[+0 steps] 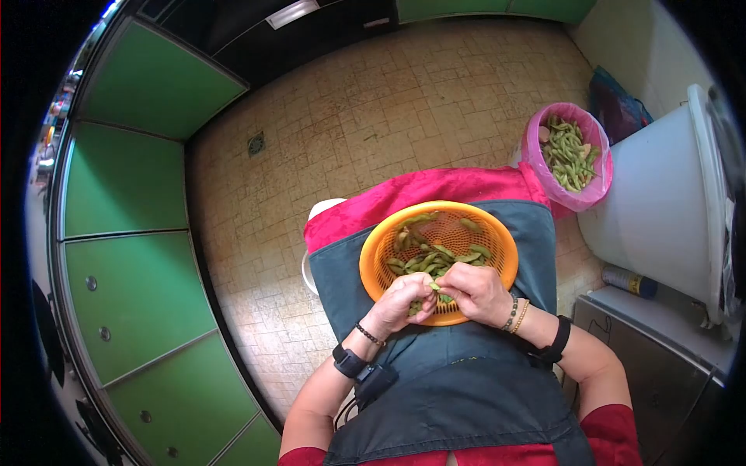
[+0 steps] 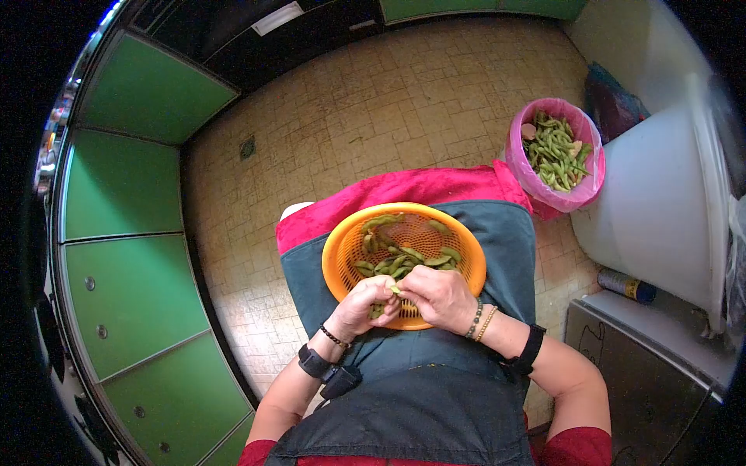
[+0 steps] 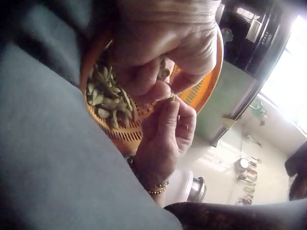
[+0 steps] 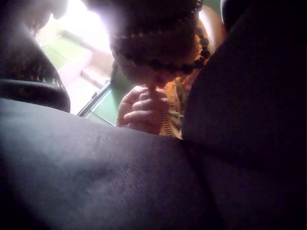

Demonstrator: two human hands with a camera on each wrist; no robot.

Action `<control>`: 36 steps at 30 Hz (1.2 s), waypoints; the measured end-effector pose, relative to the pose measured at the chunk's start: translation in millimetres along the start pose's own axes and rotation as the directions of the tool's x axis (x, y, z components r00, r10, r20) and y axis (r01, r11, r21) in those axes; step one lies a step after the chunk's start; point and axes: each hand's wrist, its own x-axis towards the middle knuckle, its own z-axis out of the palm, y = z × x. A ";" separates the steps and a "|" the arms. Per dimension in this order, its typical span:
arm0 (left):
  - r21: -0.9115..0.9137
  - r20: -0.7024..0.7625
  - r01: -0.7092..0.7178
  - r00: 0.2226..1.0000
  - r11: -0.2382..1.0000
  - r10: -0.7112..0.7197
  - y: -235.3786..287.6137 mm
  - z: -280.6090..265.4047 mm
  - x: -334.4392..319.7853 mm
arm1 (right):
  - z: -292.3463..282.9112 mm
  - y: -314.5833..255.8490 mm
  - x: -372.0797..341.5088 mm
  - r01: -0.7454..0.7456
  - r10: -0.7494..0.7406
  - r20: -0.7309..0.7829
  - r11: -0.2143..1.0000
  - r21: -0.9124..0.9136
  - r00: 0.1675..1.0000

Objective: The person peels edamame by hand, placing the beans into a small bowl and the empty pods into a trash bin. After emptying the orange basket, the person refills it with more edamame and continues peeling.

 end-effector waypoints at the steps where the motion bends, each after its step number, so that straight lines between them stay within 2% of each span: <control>1: 0.013 -0.008 0.003 1.000 1.000 -0.003 -0.1 0.5 0.0 | 0.4 0.5 -0.4 0.012 -0.012 -0.002 1.000 0.001 1.000; 5: 0.050 -0.035 -0.016 0.999 0.999 0.018 -2.7 -1.6 2.7 | 3.9 1.0 -0.9 -0.011 0.011 0.011 0.999 -0.051 1.000; 16: 0.109 -0.134 0.049 0.990 0.993 -0.035 -5.7 -6.8 7.6 | 5.2 -1.8 1.4 0.021 -0.010 0.055 0.981 -0.193 0.998; 19: 0.110 -0.169 0.066 0.984 0.992 -0.047 -6.4 -7.3 8.5 | 6.5 -1.1 0.8 0.016 -0.007 0.042 0.975 -0.221 0.999; 25: 0.121 -0.225 0.050 0.974 0.991 -0.021 -6.7 -4.4 7.9 | 17.3 -3.2 -2.3 -0.092 0.080 -0.104 0.988 -0.124 0.991; 28: 0.169 -0.218 0.031 0.976 0.985 0.006 -5.4 -2.4 6.8 | 14.8 -8.7 -3.7 -0.076 0.077 -0.008 0.963 -0.260 0.997; 31: 0.176 -0.219 0.029 0.976 0.984 0.011 -4.7 -0.6 6.2 | 16.2 -8.2 -4.7 -0.063 0.063 -0.007 0.960 -0.274 0.998; 34: 0.145 -0.244 0.044 0.970 0.988 -0.008 -7.3 -2.6 7.2 | 20.2 -1.8 -1.7 -0.102 0.087 -0.083 0.975 -0.199 0.993; 36: 0.113 -0.241 0.028 0.970 0.993 0.000 -7.5 -4.0 6.9 | 20.7 -5.2 3.9 -0.301 0.300 -0.084 0.954 -0.002 0.950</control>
